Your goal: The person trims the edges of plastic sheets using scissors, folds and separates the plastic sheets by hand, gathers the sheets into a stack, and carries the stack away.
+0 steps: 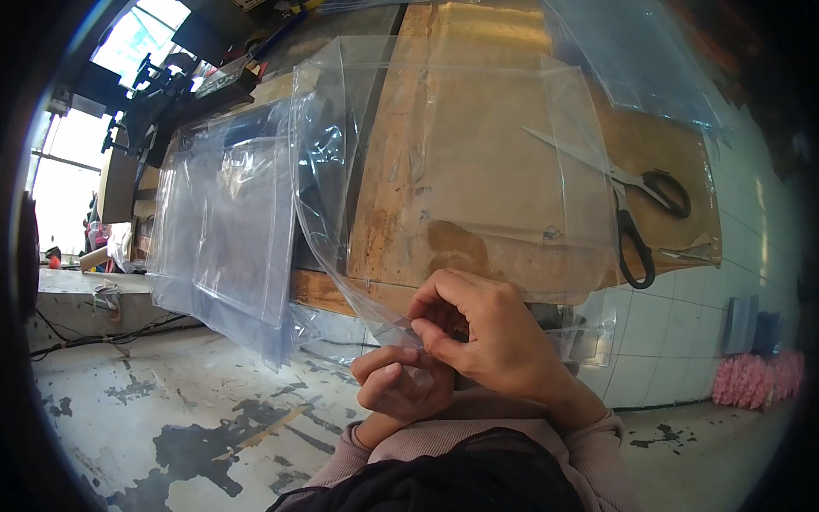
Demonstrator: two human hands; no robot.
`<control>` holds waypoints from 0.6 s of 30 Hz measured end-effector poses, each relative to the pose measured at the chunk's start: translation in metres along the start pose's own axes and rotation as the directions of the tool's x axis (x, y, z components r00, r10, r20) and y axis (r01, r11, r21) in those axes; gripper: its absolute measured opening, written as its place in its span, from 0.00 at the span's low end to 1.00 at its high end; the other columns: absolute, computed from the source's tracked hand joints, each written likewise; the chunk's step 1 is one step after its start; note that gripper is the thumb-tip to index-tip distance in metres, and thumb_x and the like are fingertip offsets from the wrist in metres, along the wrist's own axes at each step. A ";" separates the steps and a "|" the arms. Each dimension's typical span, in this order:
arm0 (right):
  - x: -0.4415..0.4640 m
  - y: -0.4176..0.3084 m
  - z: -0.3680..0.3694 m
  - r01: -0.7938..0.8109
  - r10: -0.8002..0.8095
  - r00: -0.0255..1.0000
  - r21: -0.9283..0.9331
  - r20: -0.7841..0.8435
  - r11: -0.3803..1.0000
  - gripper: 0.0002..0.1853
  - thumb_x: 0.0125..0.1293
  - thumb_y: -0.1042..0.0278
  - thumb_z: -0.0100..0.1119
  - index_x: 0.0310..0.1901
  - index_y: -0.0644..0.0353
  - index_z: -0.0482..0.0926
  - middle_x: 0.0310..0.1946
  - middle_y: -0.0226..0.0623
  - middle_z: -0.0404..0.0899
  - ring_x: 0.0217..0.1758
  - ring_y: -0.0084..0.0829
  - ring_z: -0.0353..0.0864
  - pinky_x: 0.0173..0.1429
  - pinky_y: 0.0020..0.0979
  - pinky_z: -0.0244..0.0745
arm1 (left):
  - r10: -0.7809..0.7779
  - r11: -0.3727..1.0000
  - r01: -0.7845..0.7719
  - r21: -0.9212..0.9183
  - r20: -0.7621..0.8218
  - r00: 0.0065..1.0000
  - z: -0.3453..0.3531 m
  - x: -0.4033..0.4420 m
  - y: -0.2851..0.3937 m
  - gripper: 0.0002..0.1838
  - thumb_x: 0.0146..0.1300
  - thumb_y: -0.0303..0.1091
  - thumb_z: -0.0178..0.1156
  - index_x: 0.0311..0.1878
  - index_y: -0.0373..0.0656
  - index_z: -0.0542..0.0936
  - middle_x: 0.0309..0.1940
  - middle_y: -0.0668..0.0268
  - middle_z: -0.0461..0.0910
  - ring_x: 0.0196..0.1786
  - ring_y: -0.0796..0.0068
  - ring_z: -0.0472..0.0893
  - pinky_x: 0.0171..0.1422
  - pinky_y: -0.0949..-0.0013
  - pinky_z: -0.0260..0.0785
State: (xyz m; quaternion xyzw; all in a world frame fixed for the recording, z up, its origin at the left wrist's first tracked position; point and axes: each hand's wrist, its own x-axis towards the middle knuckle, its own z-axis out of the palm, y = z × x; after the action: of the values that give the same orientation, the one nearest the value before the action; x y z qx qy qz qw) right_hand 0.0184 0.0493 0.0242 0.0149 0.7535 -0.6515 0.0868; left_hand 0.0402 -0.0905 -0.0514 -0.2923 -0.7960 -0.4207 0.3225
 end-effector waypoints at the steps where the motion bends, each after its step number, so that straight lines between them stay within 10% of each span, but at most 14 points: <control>1: 0.000 0.000 0.000 -0.005 0.005 1.000 0.006 0.002 1.000 0.05 0.54 0.80 0.59 0.34 0.64 0.76 0.28 0.29 0.76 0.30 0.16 0.75 0.34 0.19 0.71 | -0.002 1.000 0.002 -0.005 -0.009 1.000 0.000 0.000 0.000 0.30 0.42 0.14 0.60 0.47 0.43 0.57 0.35 0.64 0.64 0.34 0.77 0.67 0.34 0.83 0.59; 18: -0.001 0.001 0.003 0.042 -0.042 0.999 -0.029 -0.009 0.999 0.05 0.54 0.78 0.58 0.33 0.64 0.74 0.28 0.29 0.74 0.30 0.16 0.73 0.35 0.18 0.69 | 0.001 0.998 -0.005 0.058 0.066 0.998 -0.019 0.003 0.005 0.19 0.43 0.23 0.61 0.41 0.51 0.75 0.36 0.63 0.64 0.39 0.71 0.64 0.34 0.76 0.57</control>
State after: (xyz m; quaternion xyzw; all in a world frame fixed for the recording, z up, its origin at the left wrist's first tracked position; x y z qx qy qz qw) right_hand 0.0197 0.0465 0.0224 0.0009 0.7635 -0.6421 0.0698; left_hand 0.0473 -0.1036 -0.0387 -0.2979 -0.8177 -0.3867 0.3052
